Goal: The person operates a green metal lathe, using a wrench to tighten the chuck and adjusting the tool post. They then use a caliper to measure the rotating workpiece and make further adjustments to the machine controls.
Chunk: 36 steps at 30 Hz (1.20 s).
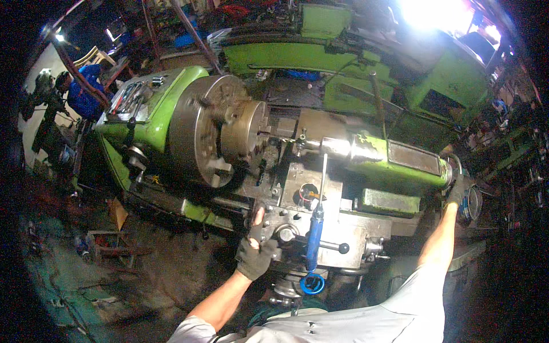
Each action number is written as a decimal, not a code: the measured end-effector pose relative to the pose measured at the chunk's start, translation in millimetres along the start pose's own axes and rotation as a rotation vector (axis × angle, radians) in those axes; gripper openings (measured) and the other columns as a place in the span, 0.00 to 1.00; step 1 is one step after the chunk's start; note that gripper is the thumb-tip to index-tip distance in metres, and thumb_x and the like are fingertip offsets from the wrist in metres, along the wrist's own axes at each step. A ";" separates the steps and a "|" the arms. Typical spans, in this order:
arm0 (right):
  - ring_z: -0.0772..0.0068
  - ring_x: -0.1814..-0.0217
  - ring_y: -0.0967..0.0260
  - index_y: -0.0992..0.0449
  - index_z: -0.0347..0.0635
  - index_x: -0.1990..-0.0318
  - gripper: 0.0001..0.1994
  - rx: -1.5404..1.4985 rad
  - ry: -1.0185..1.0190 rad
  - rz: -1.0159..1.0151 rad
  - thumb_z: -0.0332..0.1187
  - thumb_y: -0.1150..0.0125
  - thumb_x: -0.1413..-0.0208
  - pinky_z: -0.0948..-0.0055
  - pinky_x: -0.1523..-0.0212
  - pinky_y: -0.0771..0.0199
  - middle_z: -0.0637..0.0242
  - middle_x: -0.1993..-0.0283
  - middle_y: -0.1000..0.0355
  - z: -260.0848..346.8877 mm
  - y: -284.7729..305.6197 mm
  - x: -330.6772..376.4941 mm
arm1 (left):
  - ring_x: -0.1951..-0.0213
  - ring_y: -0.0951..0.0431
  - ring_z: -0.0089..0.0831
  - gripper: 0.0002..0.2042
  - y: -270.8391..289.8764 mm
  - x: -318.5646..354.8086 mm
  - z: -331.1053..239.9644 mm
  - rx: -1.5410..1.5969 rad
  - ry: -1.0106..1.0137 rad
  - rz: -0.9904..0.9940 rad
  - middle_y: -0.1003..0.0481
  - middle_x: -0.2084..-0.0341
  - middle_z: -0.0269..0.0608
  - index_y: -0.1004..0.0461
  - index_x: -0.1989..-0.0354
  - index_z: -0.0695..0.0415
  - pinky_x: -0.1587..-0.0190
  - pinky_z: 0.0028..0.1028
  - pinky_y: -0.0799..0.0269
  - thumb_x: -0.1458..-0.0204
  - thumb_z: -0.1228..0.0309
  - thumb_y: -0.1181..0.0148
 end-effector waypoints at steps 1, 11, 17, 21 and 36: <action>0.66 0.46 0.23 0.26 0.42 0.38 0.27 -0.013 0.041 -0.003 0.54 0.48 0.32 0.65 0.50 0.19 0.62 0.43 0.23 3.1 -1.8 -0.2 | 0.33 0.29 0.48 0.39 -2.7 -0.1 -1.0 -0.040 -0.075 -0.053 0.35 0.32 0.61 0.52 0.23 0.61 0.35 0.38 0.33 0.41 0.67 0.43; 0.66 0.45 0.24 0.24 0.50 0.35 0.24 0.266 0.106 -0.005 0.49 0.49 0.32 0.65 0.43 0.23 0.63 0.42 0.22 2.1 -4.3 -2.1 | 0.30 0.37 0.59 0.35 -12.2 6.8 10.4 0.118 -0.079 -0.047 0.39 0.31 0.68 0.50 0.25 0.70 0.28 0.44 0.42 0.36 0.68 0.45; 0.71 0.60 0.28 0.17 0.42 0.46 0.33 0.457 0.234 -0.066 0.65 0.46 0.37 0.69 0.62 0.29 0.65 0.57 0.20 9.0 55.9 -37.3 | 0.33 0.32 0.57 0.32 -12.3 -4.3 6.0 -0.055 -0.203 -0.124 0.35 0.34 0.68 0.49 0.24 0.66 0.31 0.43 0.38 0.36 0.71 0.51; 0.63 0.39 0.26 0.31 0.45 0.30 0.31 0.425 0.047 -0.037 0.55 0.49 0.32 0.61 0.38 0.29 0.58 0.39 0.23 -1.7 -7.7 24.3 | 0.26 0.44 0.52 0.31 1.6 3.5 6.3 -0.150 -0.116 -0.160 0.44 0.27 0.61 0.52 0.23 0.63 0.25 0.40 0.51 0.31 0.64 0.57; 0.42 0.37 0.30 0.25 0.34 0.40 0.32 0.920 0.296 -0.175 0.57 0.48 0.33 0.55 0.36 0.34 0.43 0.38 0.27 -32.1 132.9 202.2 | 0.63 0.26 0.25 0.12 21.8 184.1 -151.5 1.113 -0.051 0.325 0.26 0.70 0.32 0.27 0.69 0.56 0.57 0.28 0.29 0.46 0.67 0.28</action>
Point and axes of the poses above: each hand's wrist, its own x-axis away from the middle knuckle, its own y-axis out of the back of the hand, z = x × y, the point moved 6 cm from there along -x, towards the middle knuckle
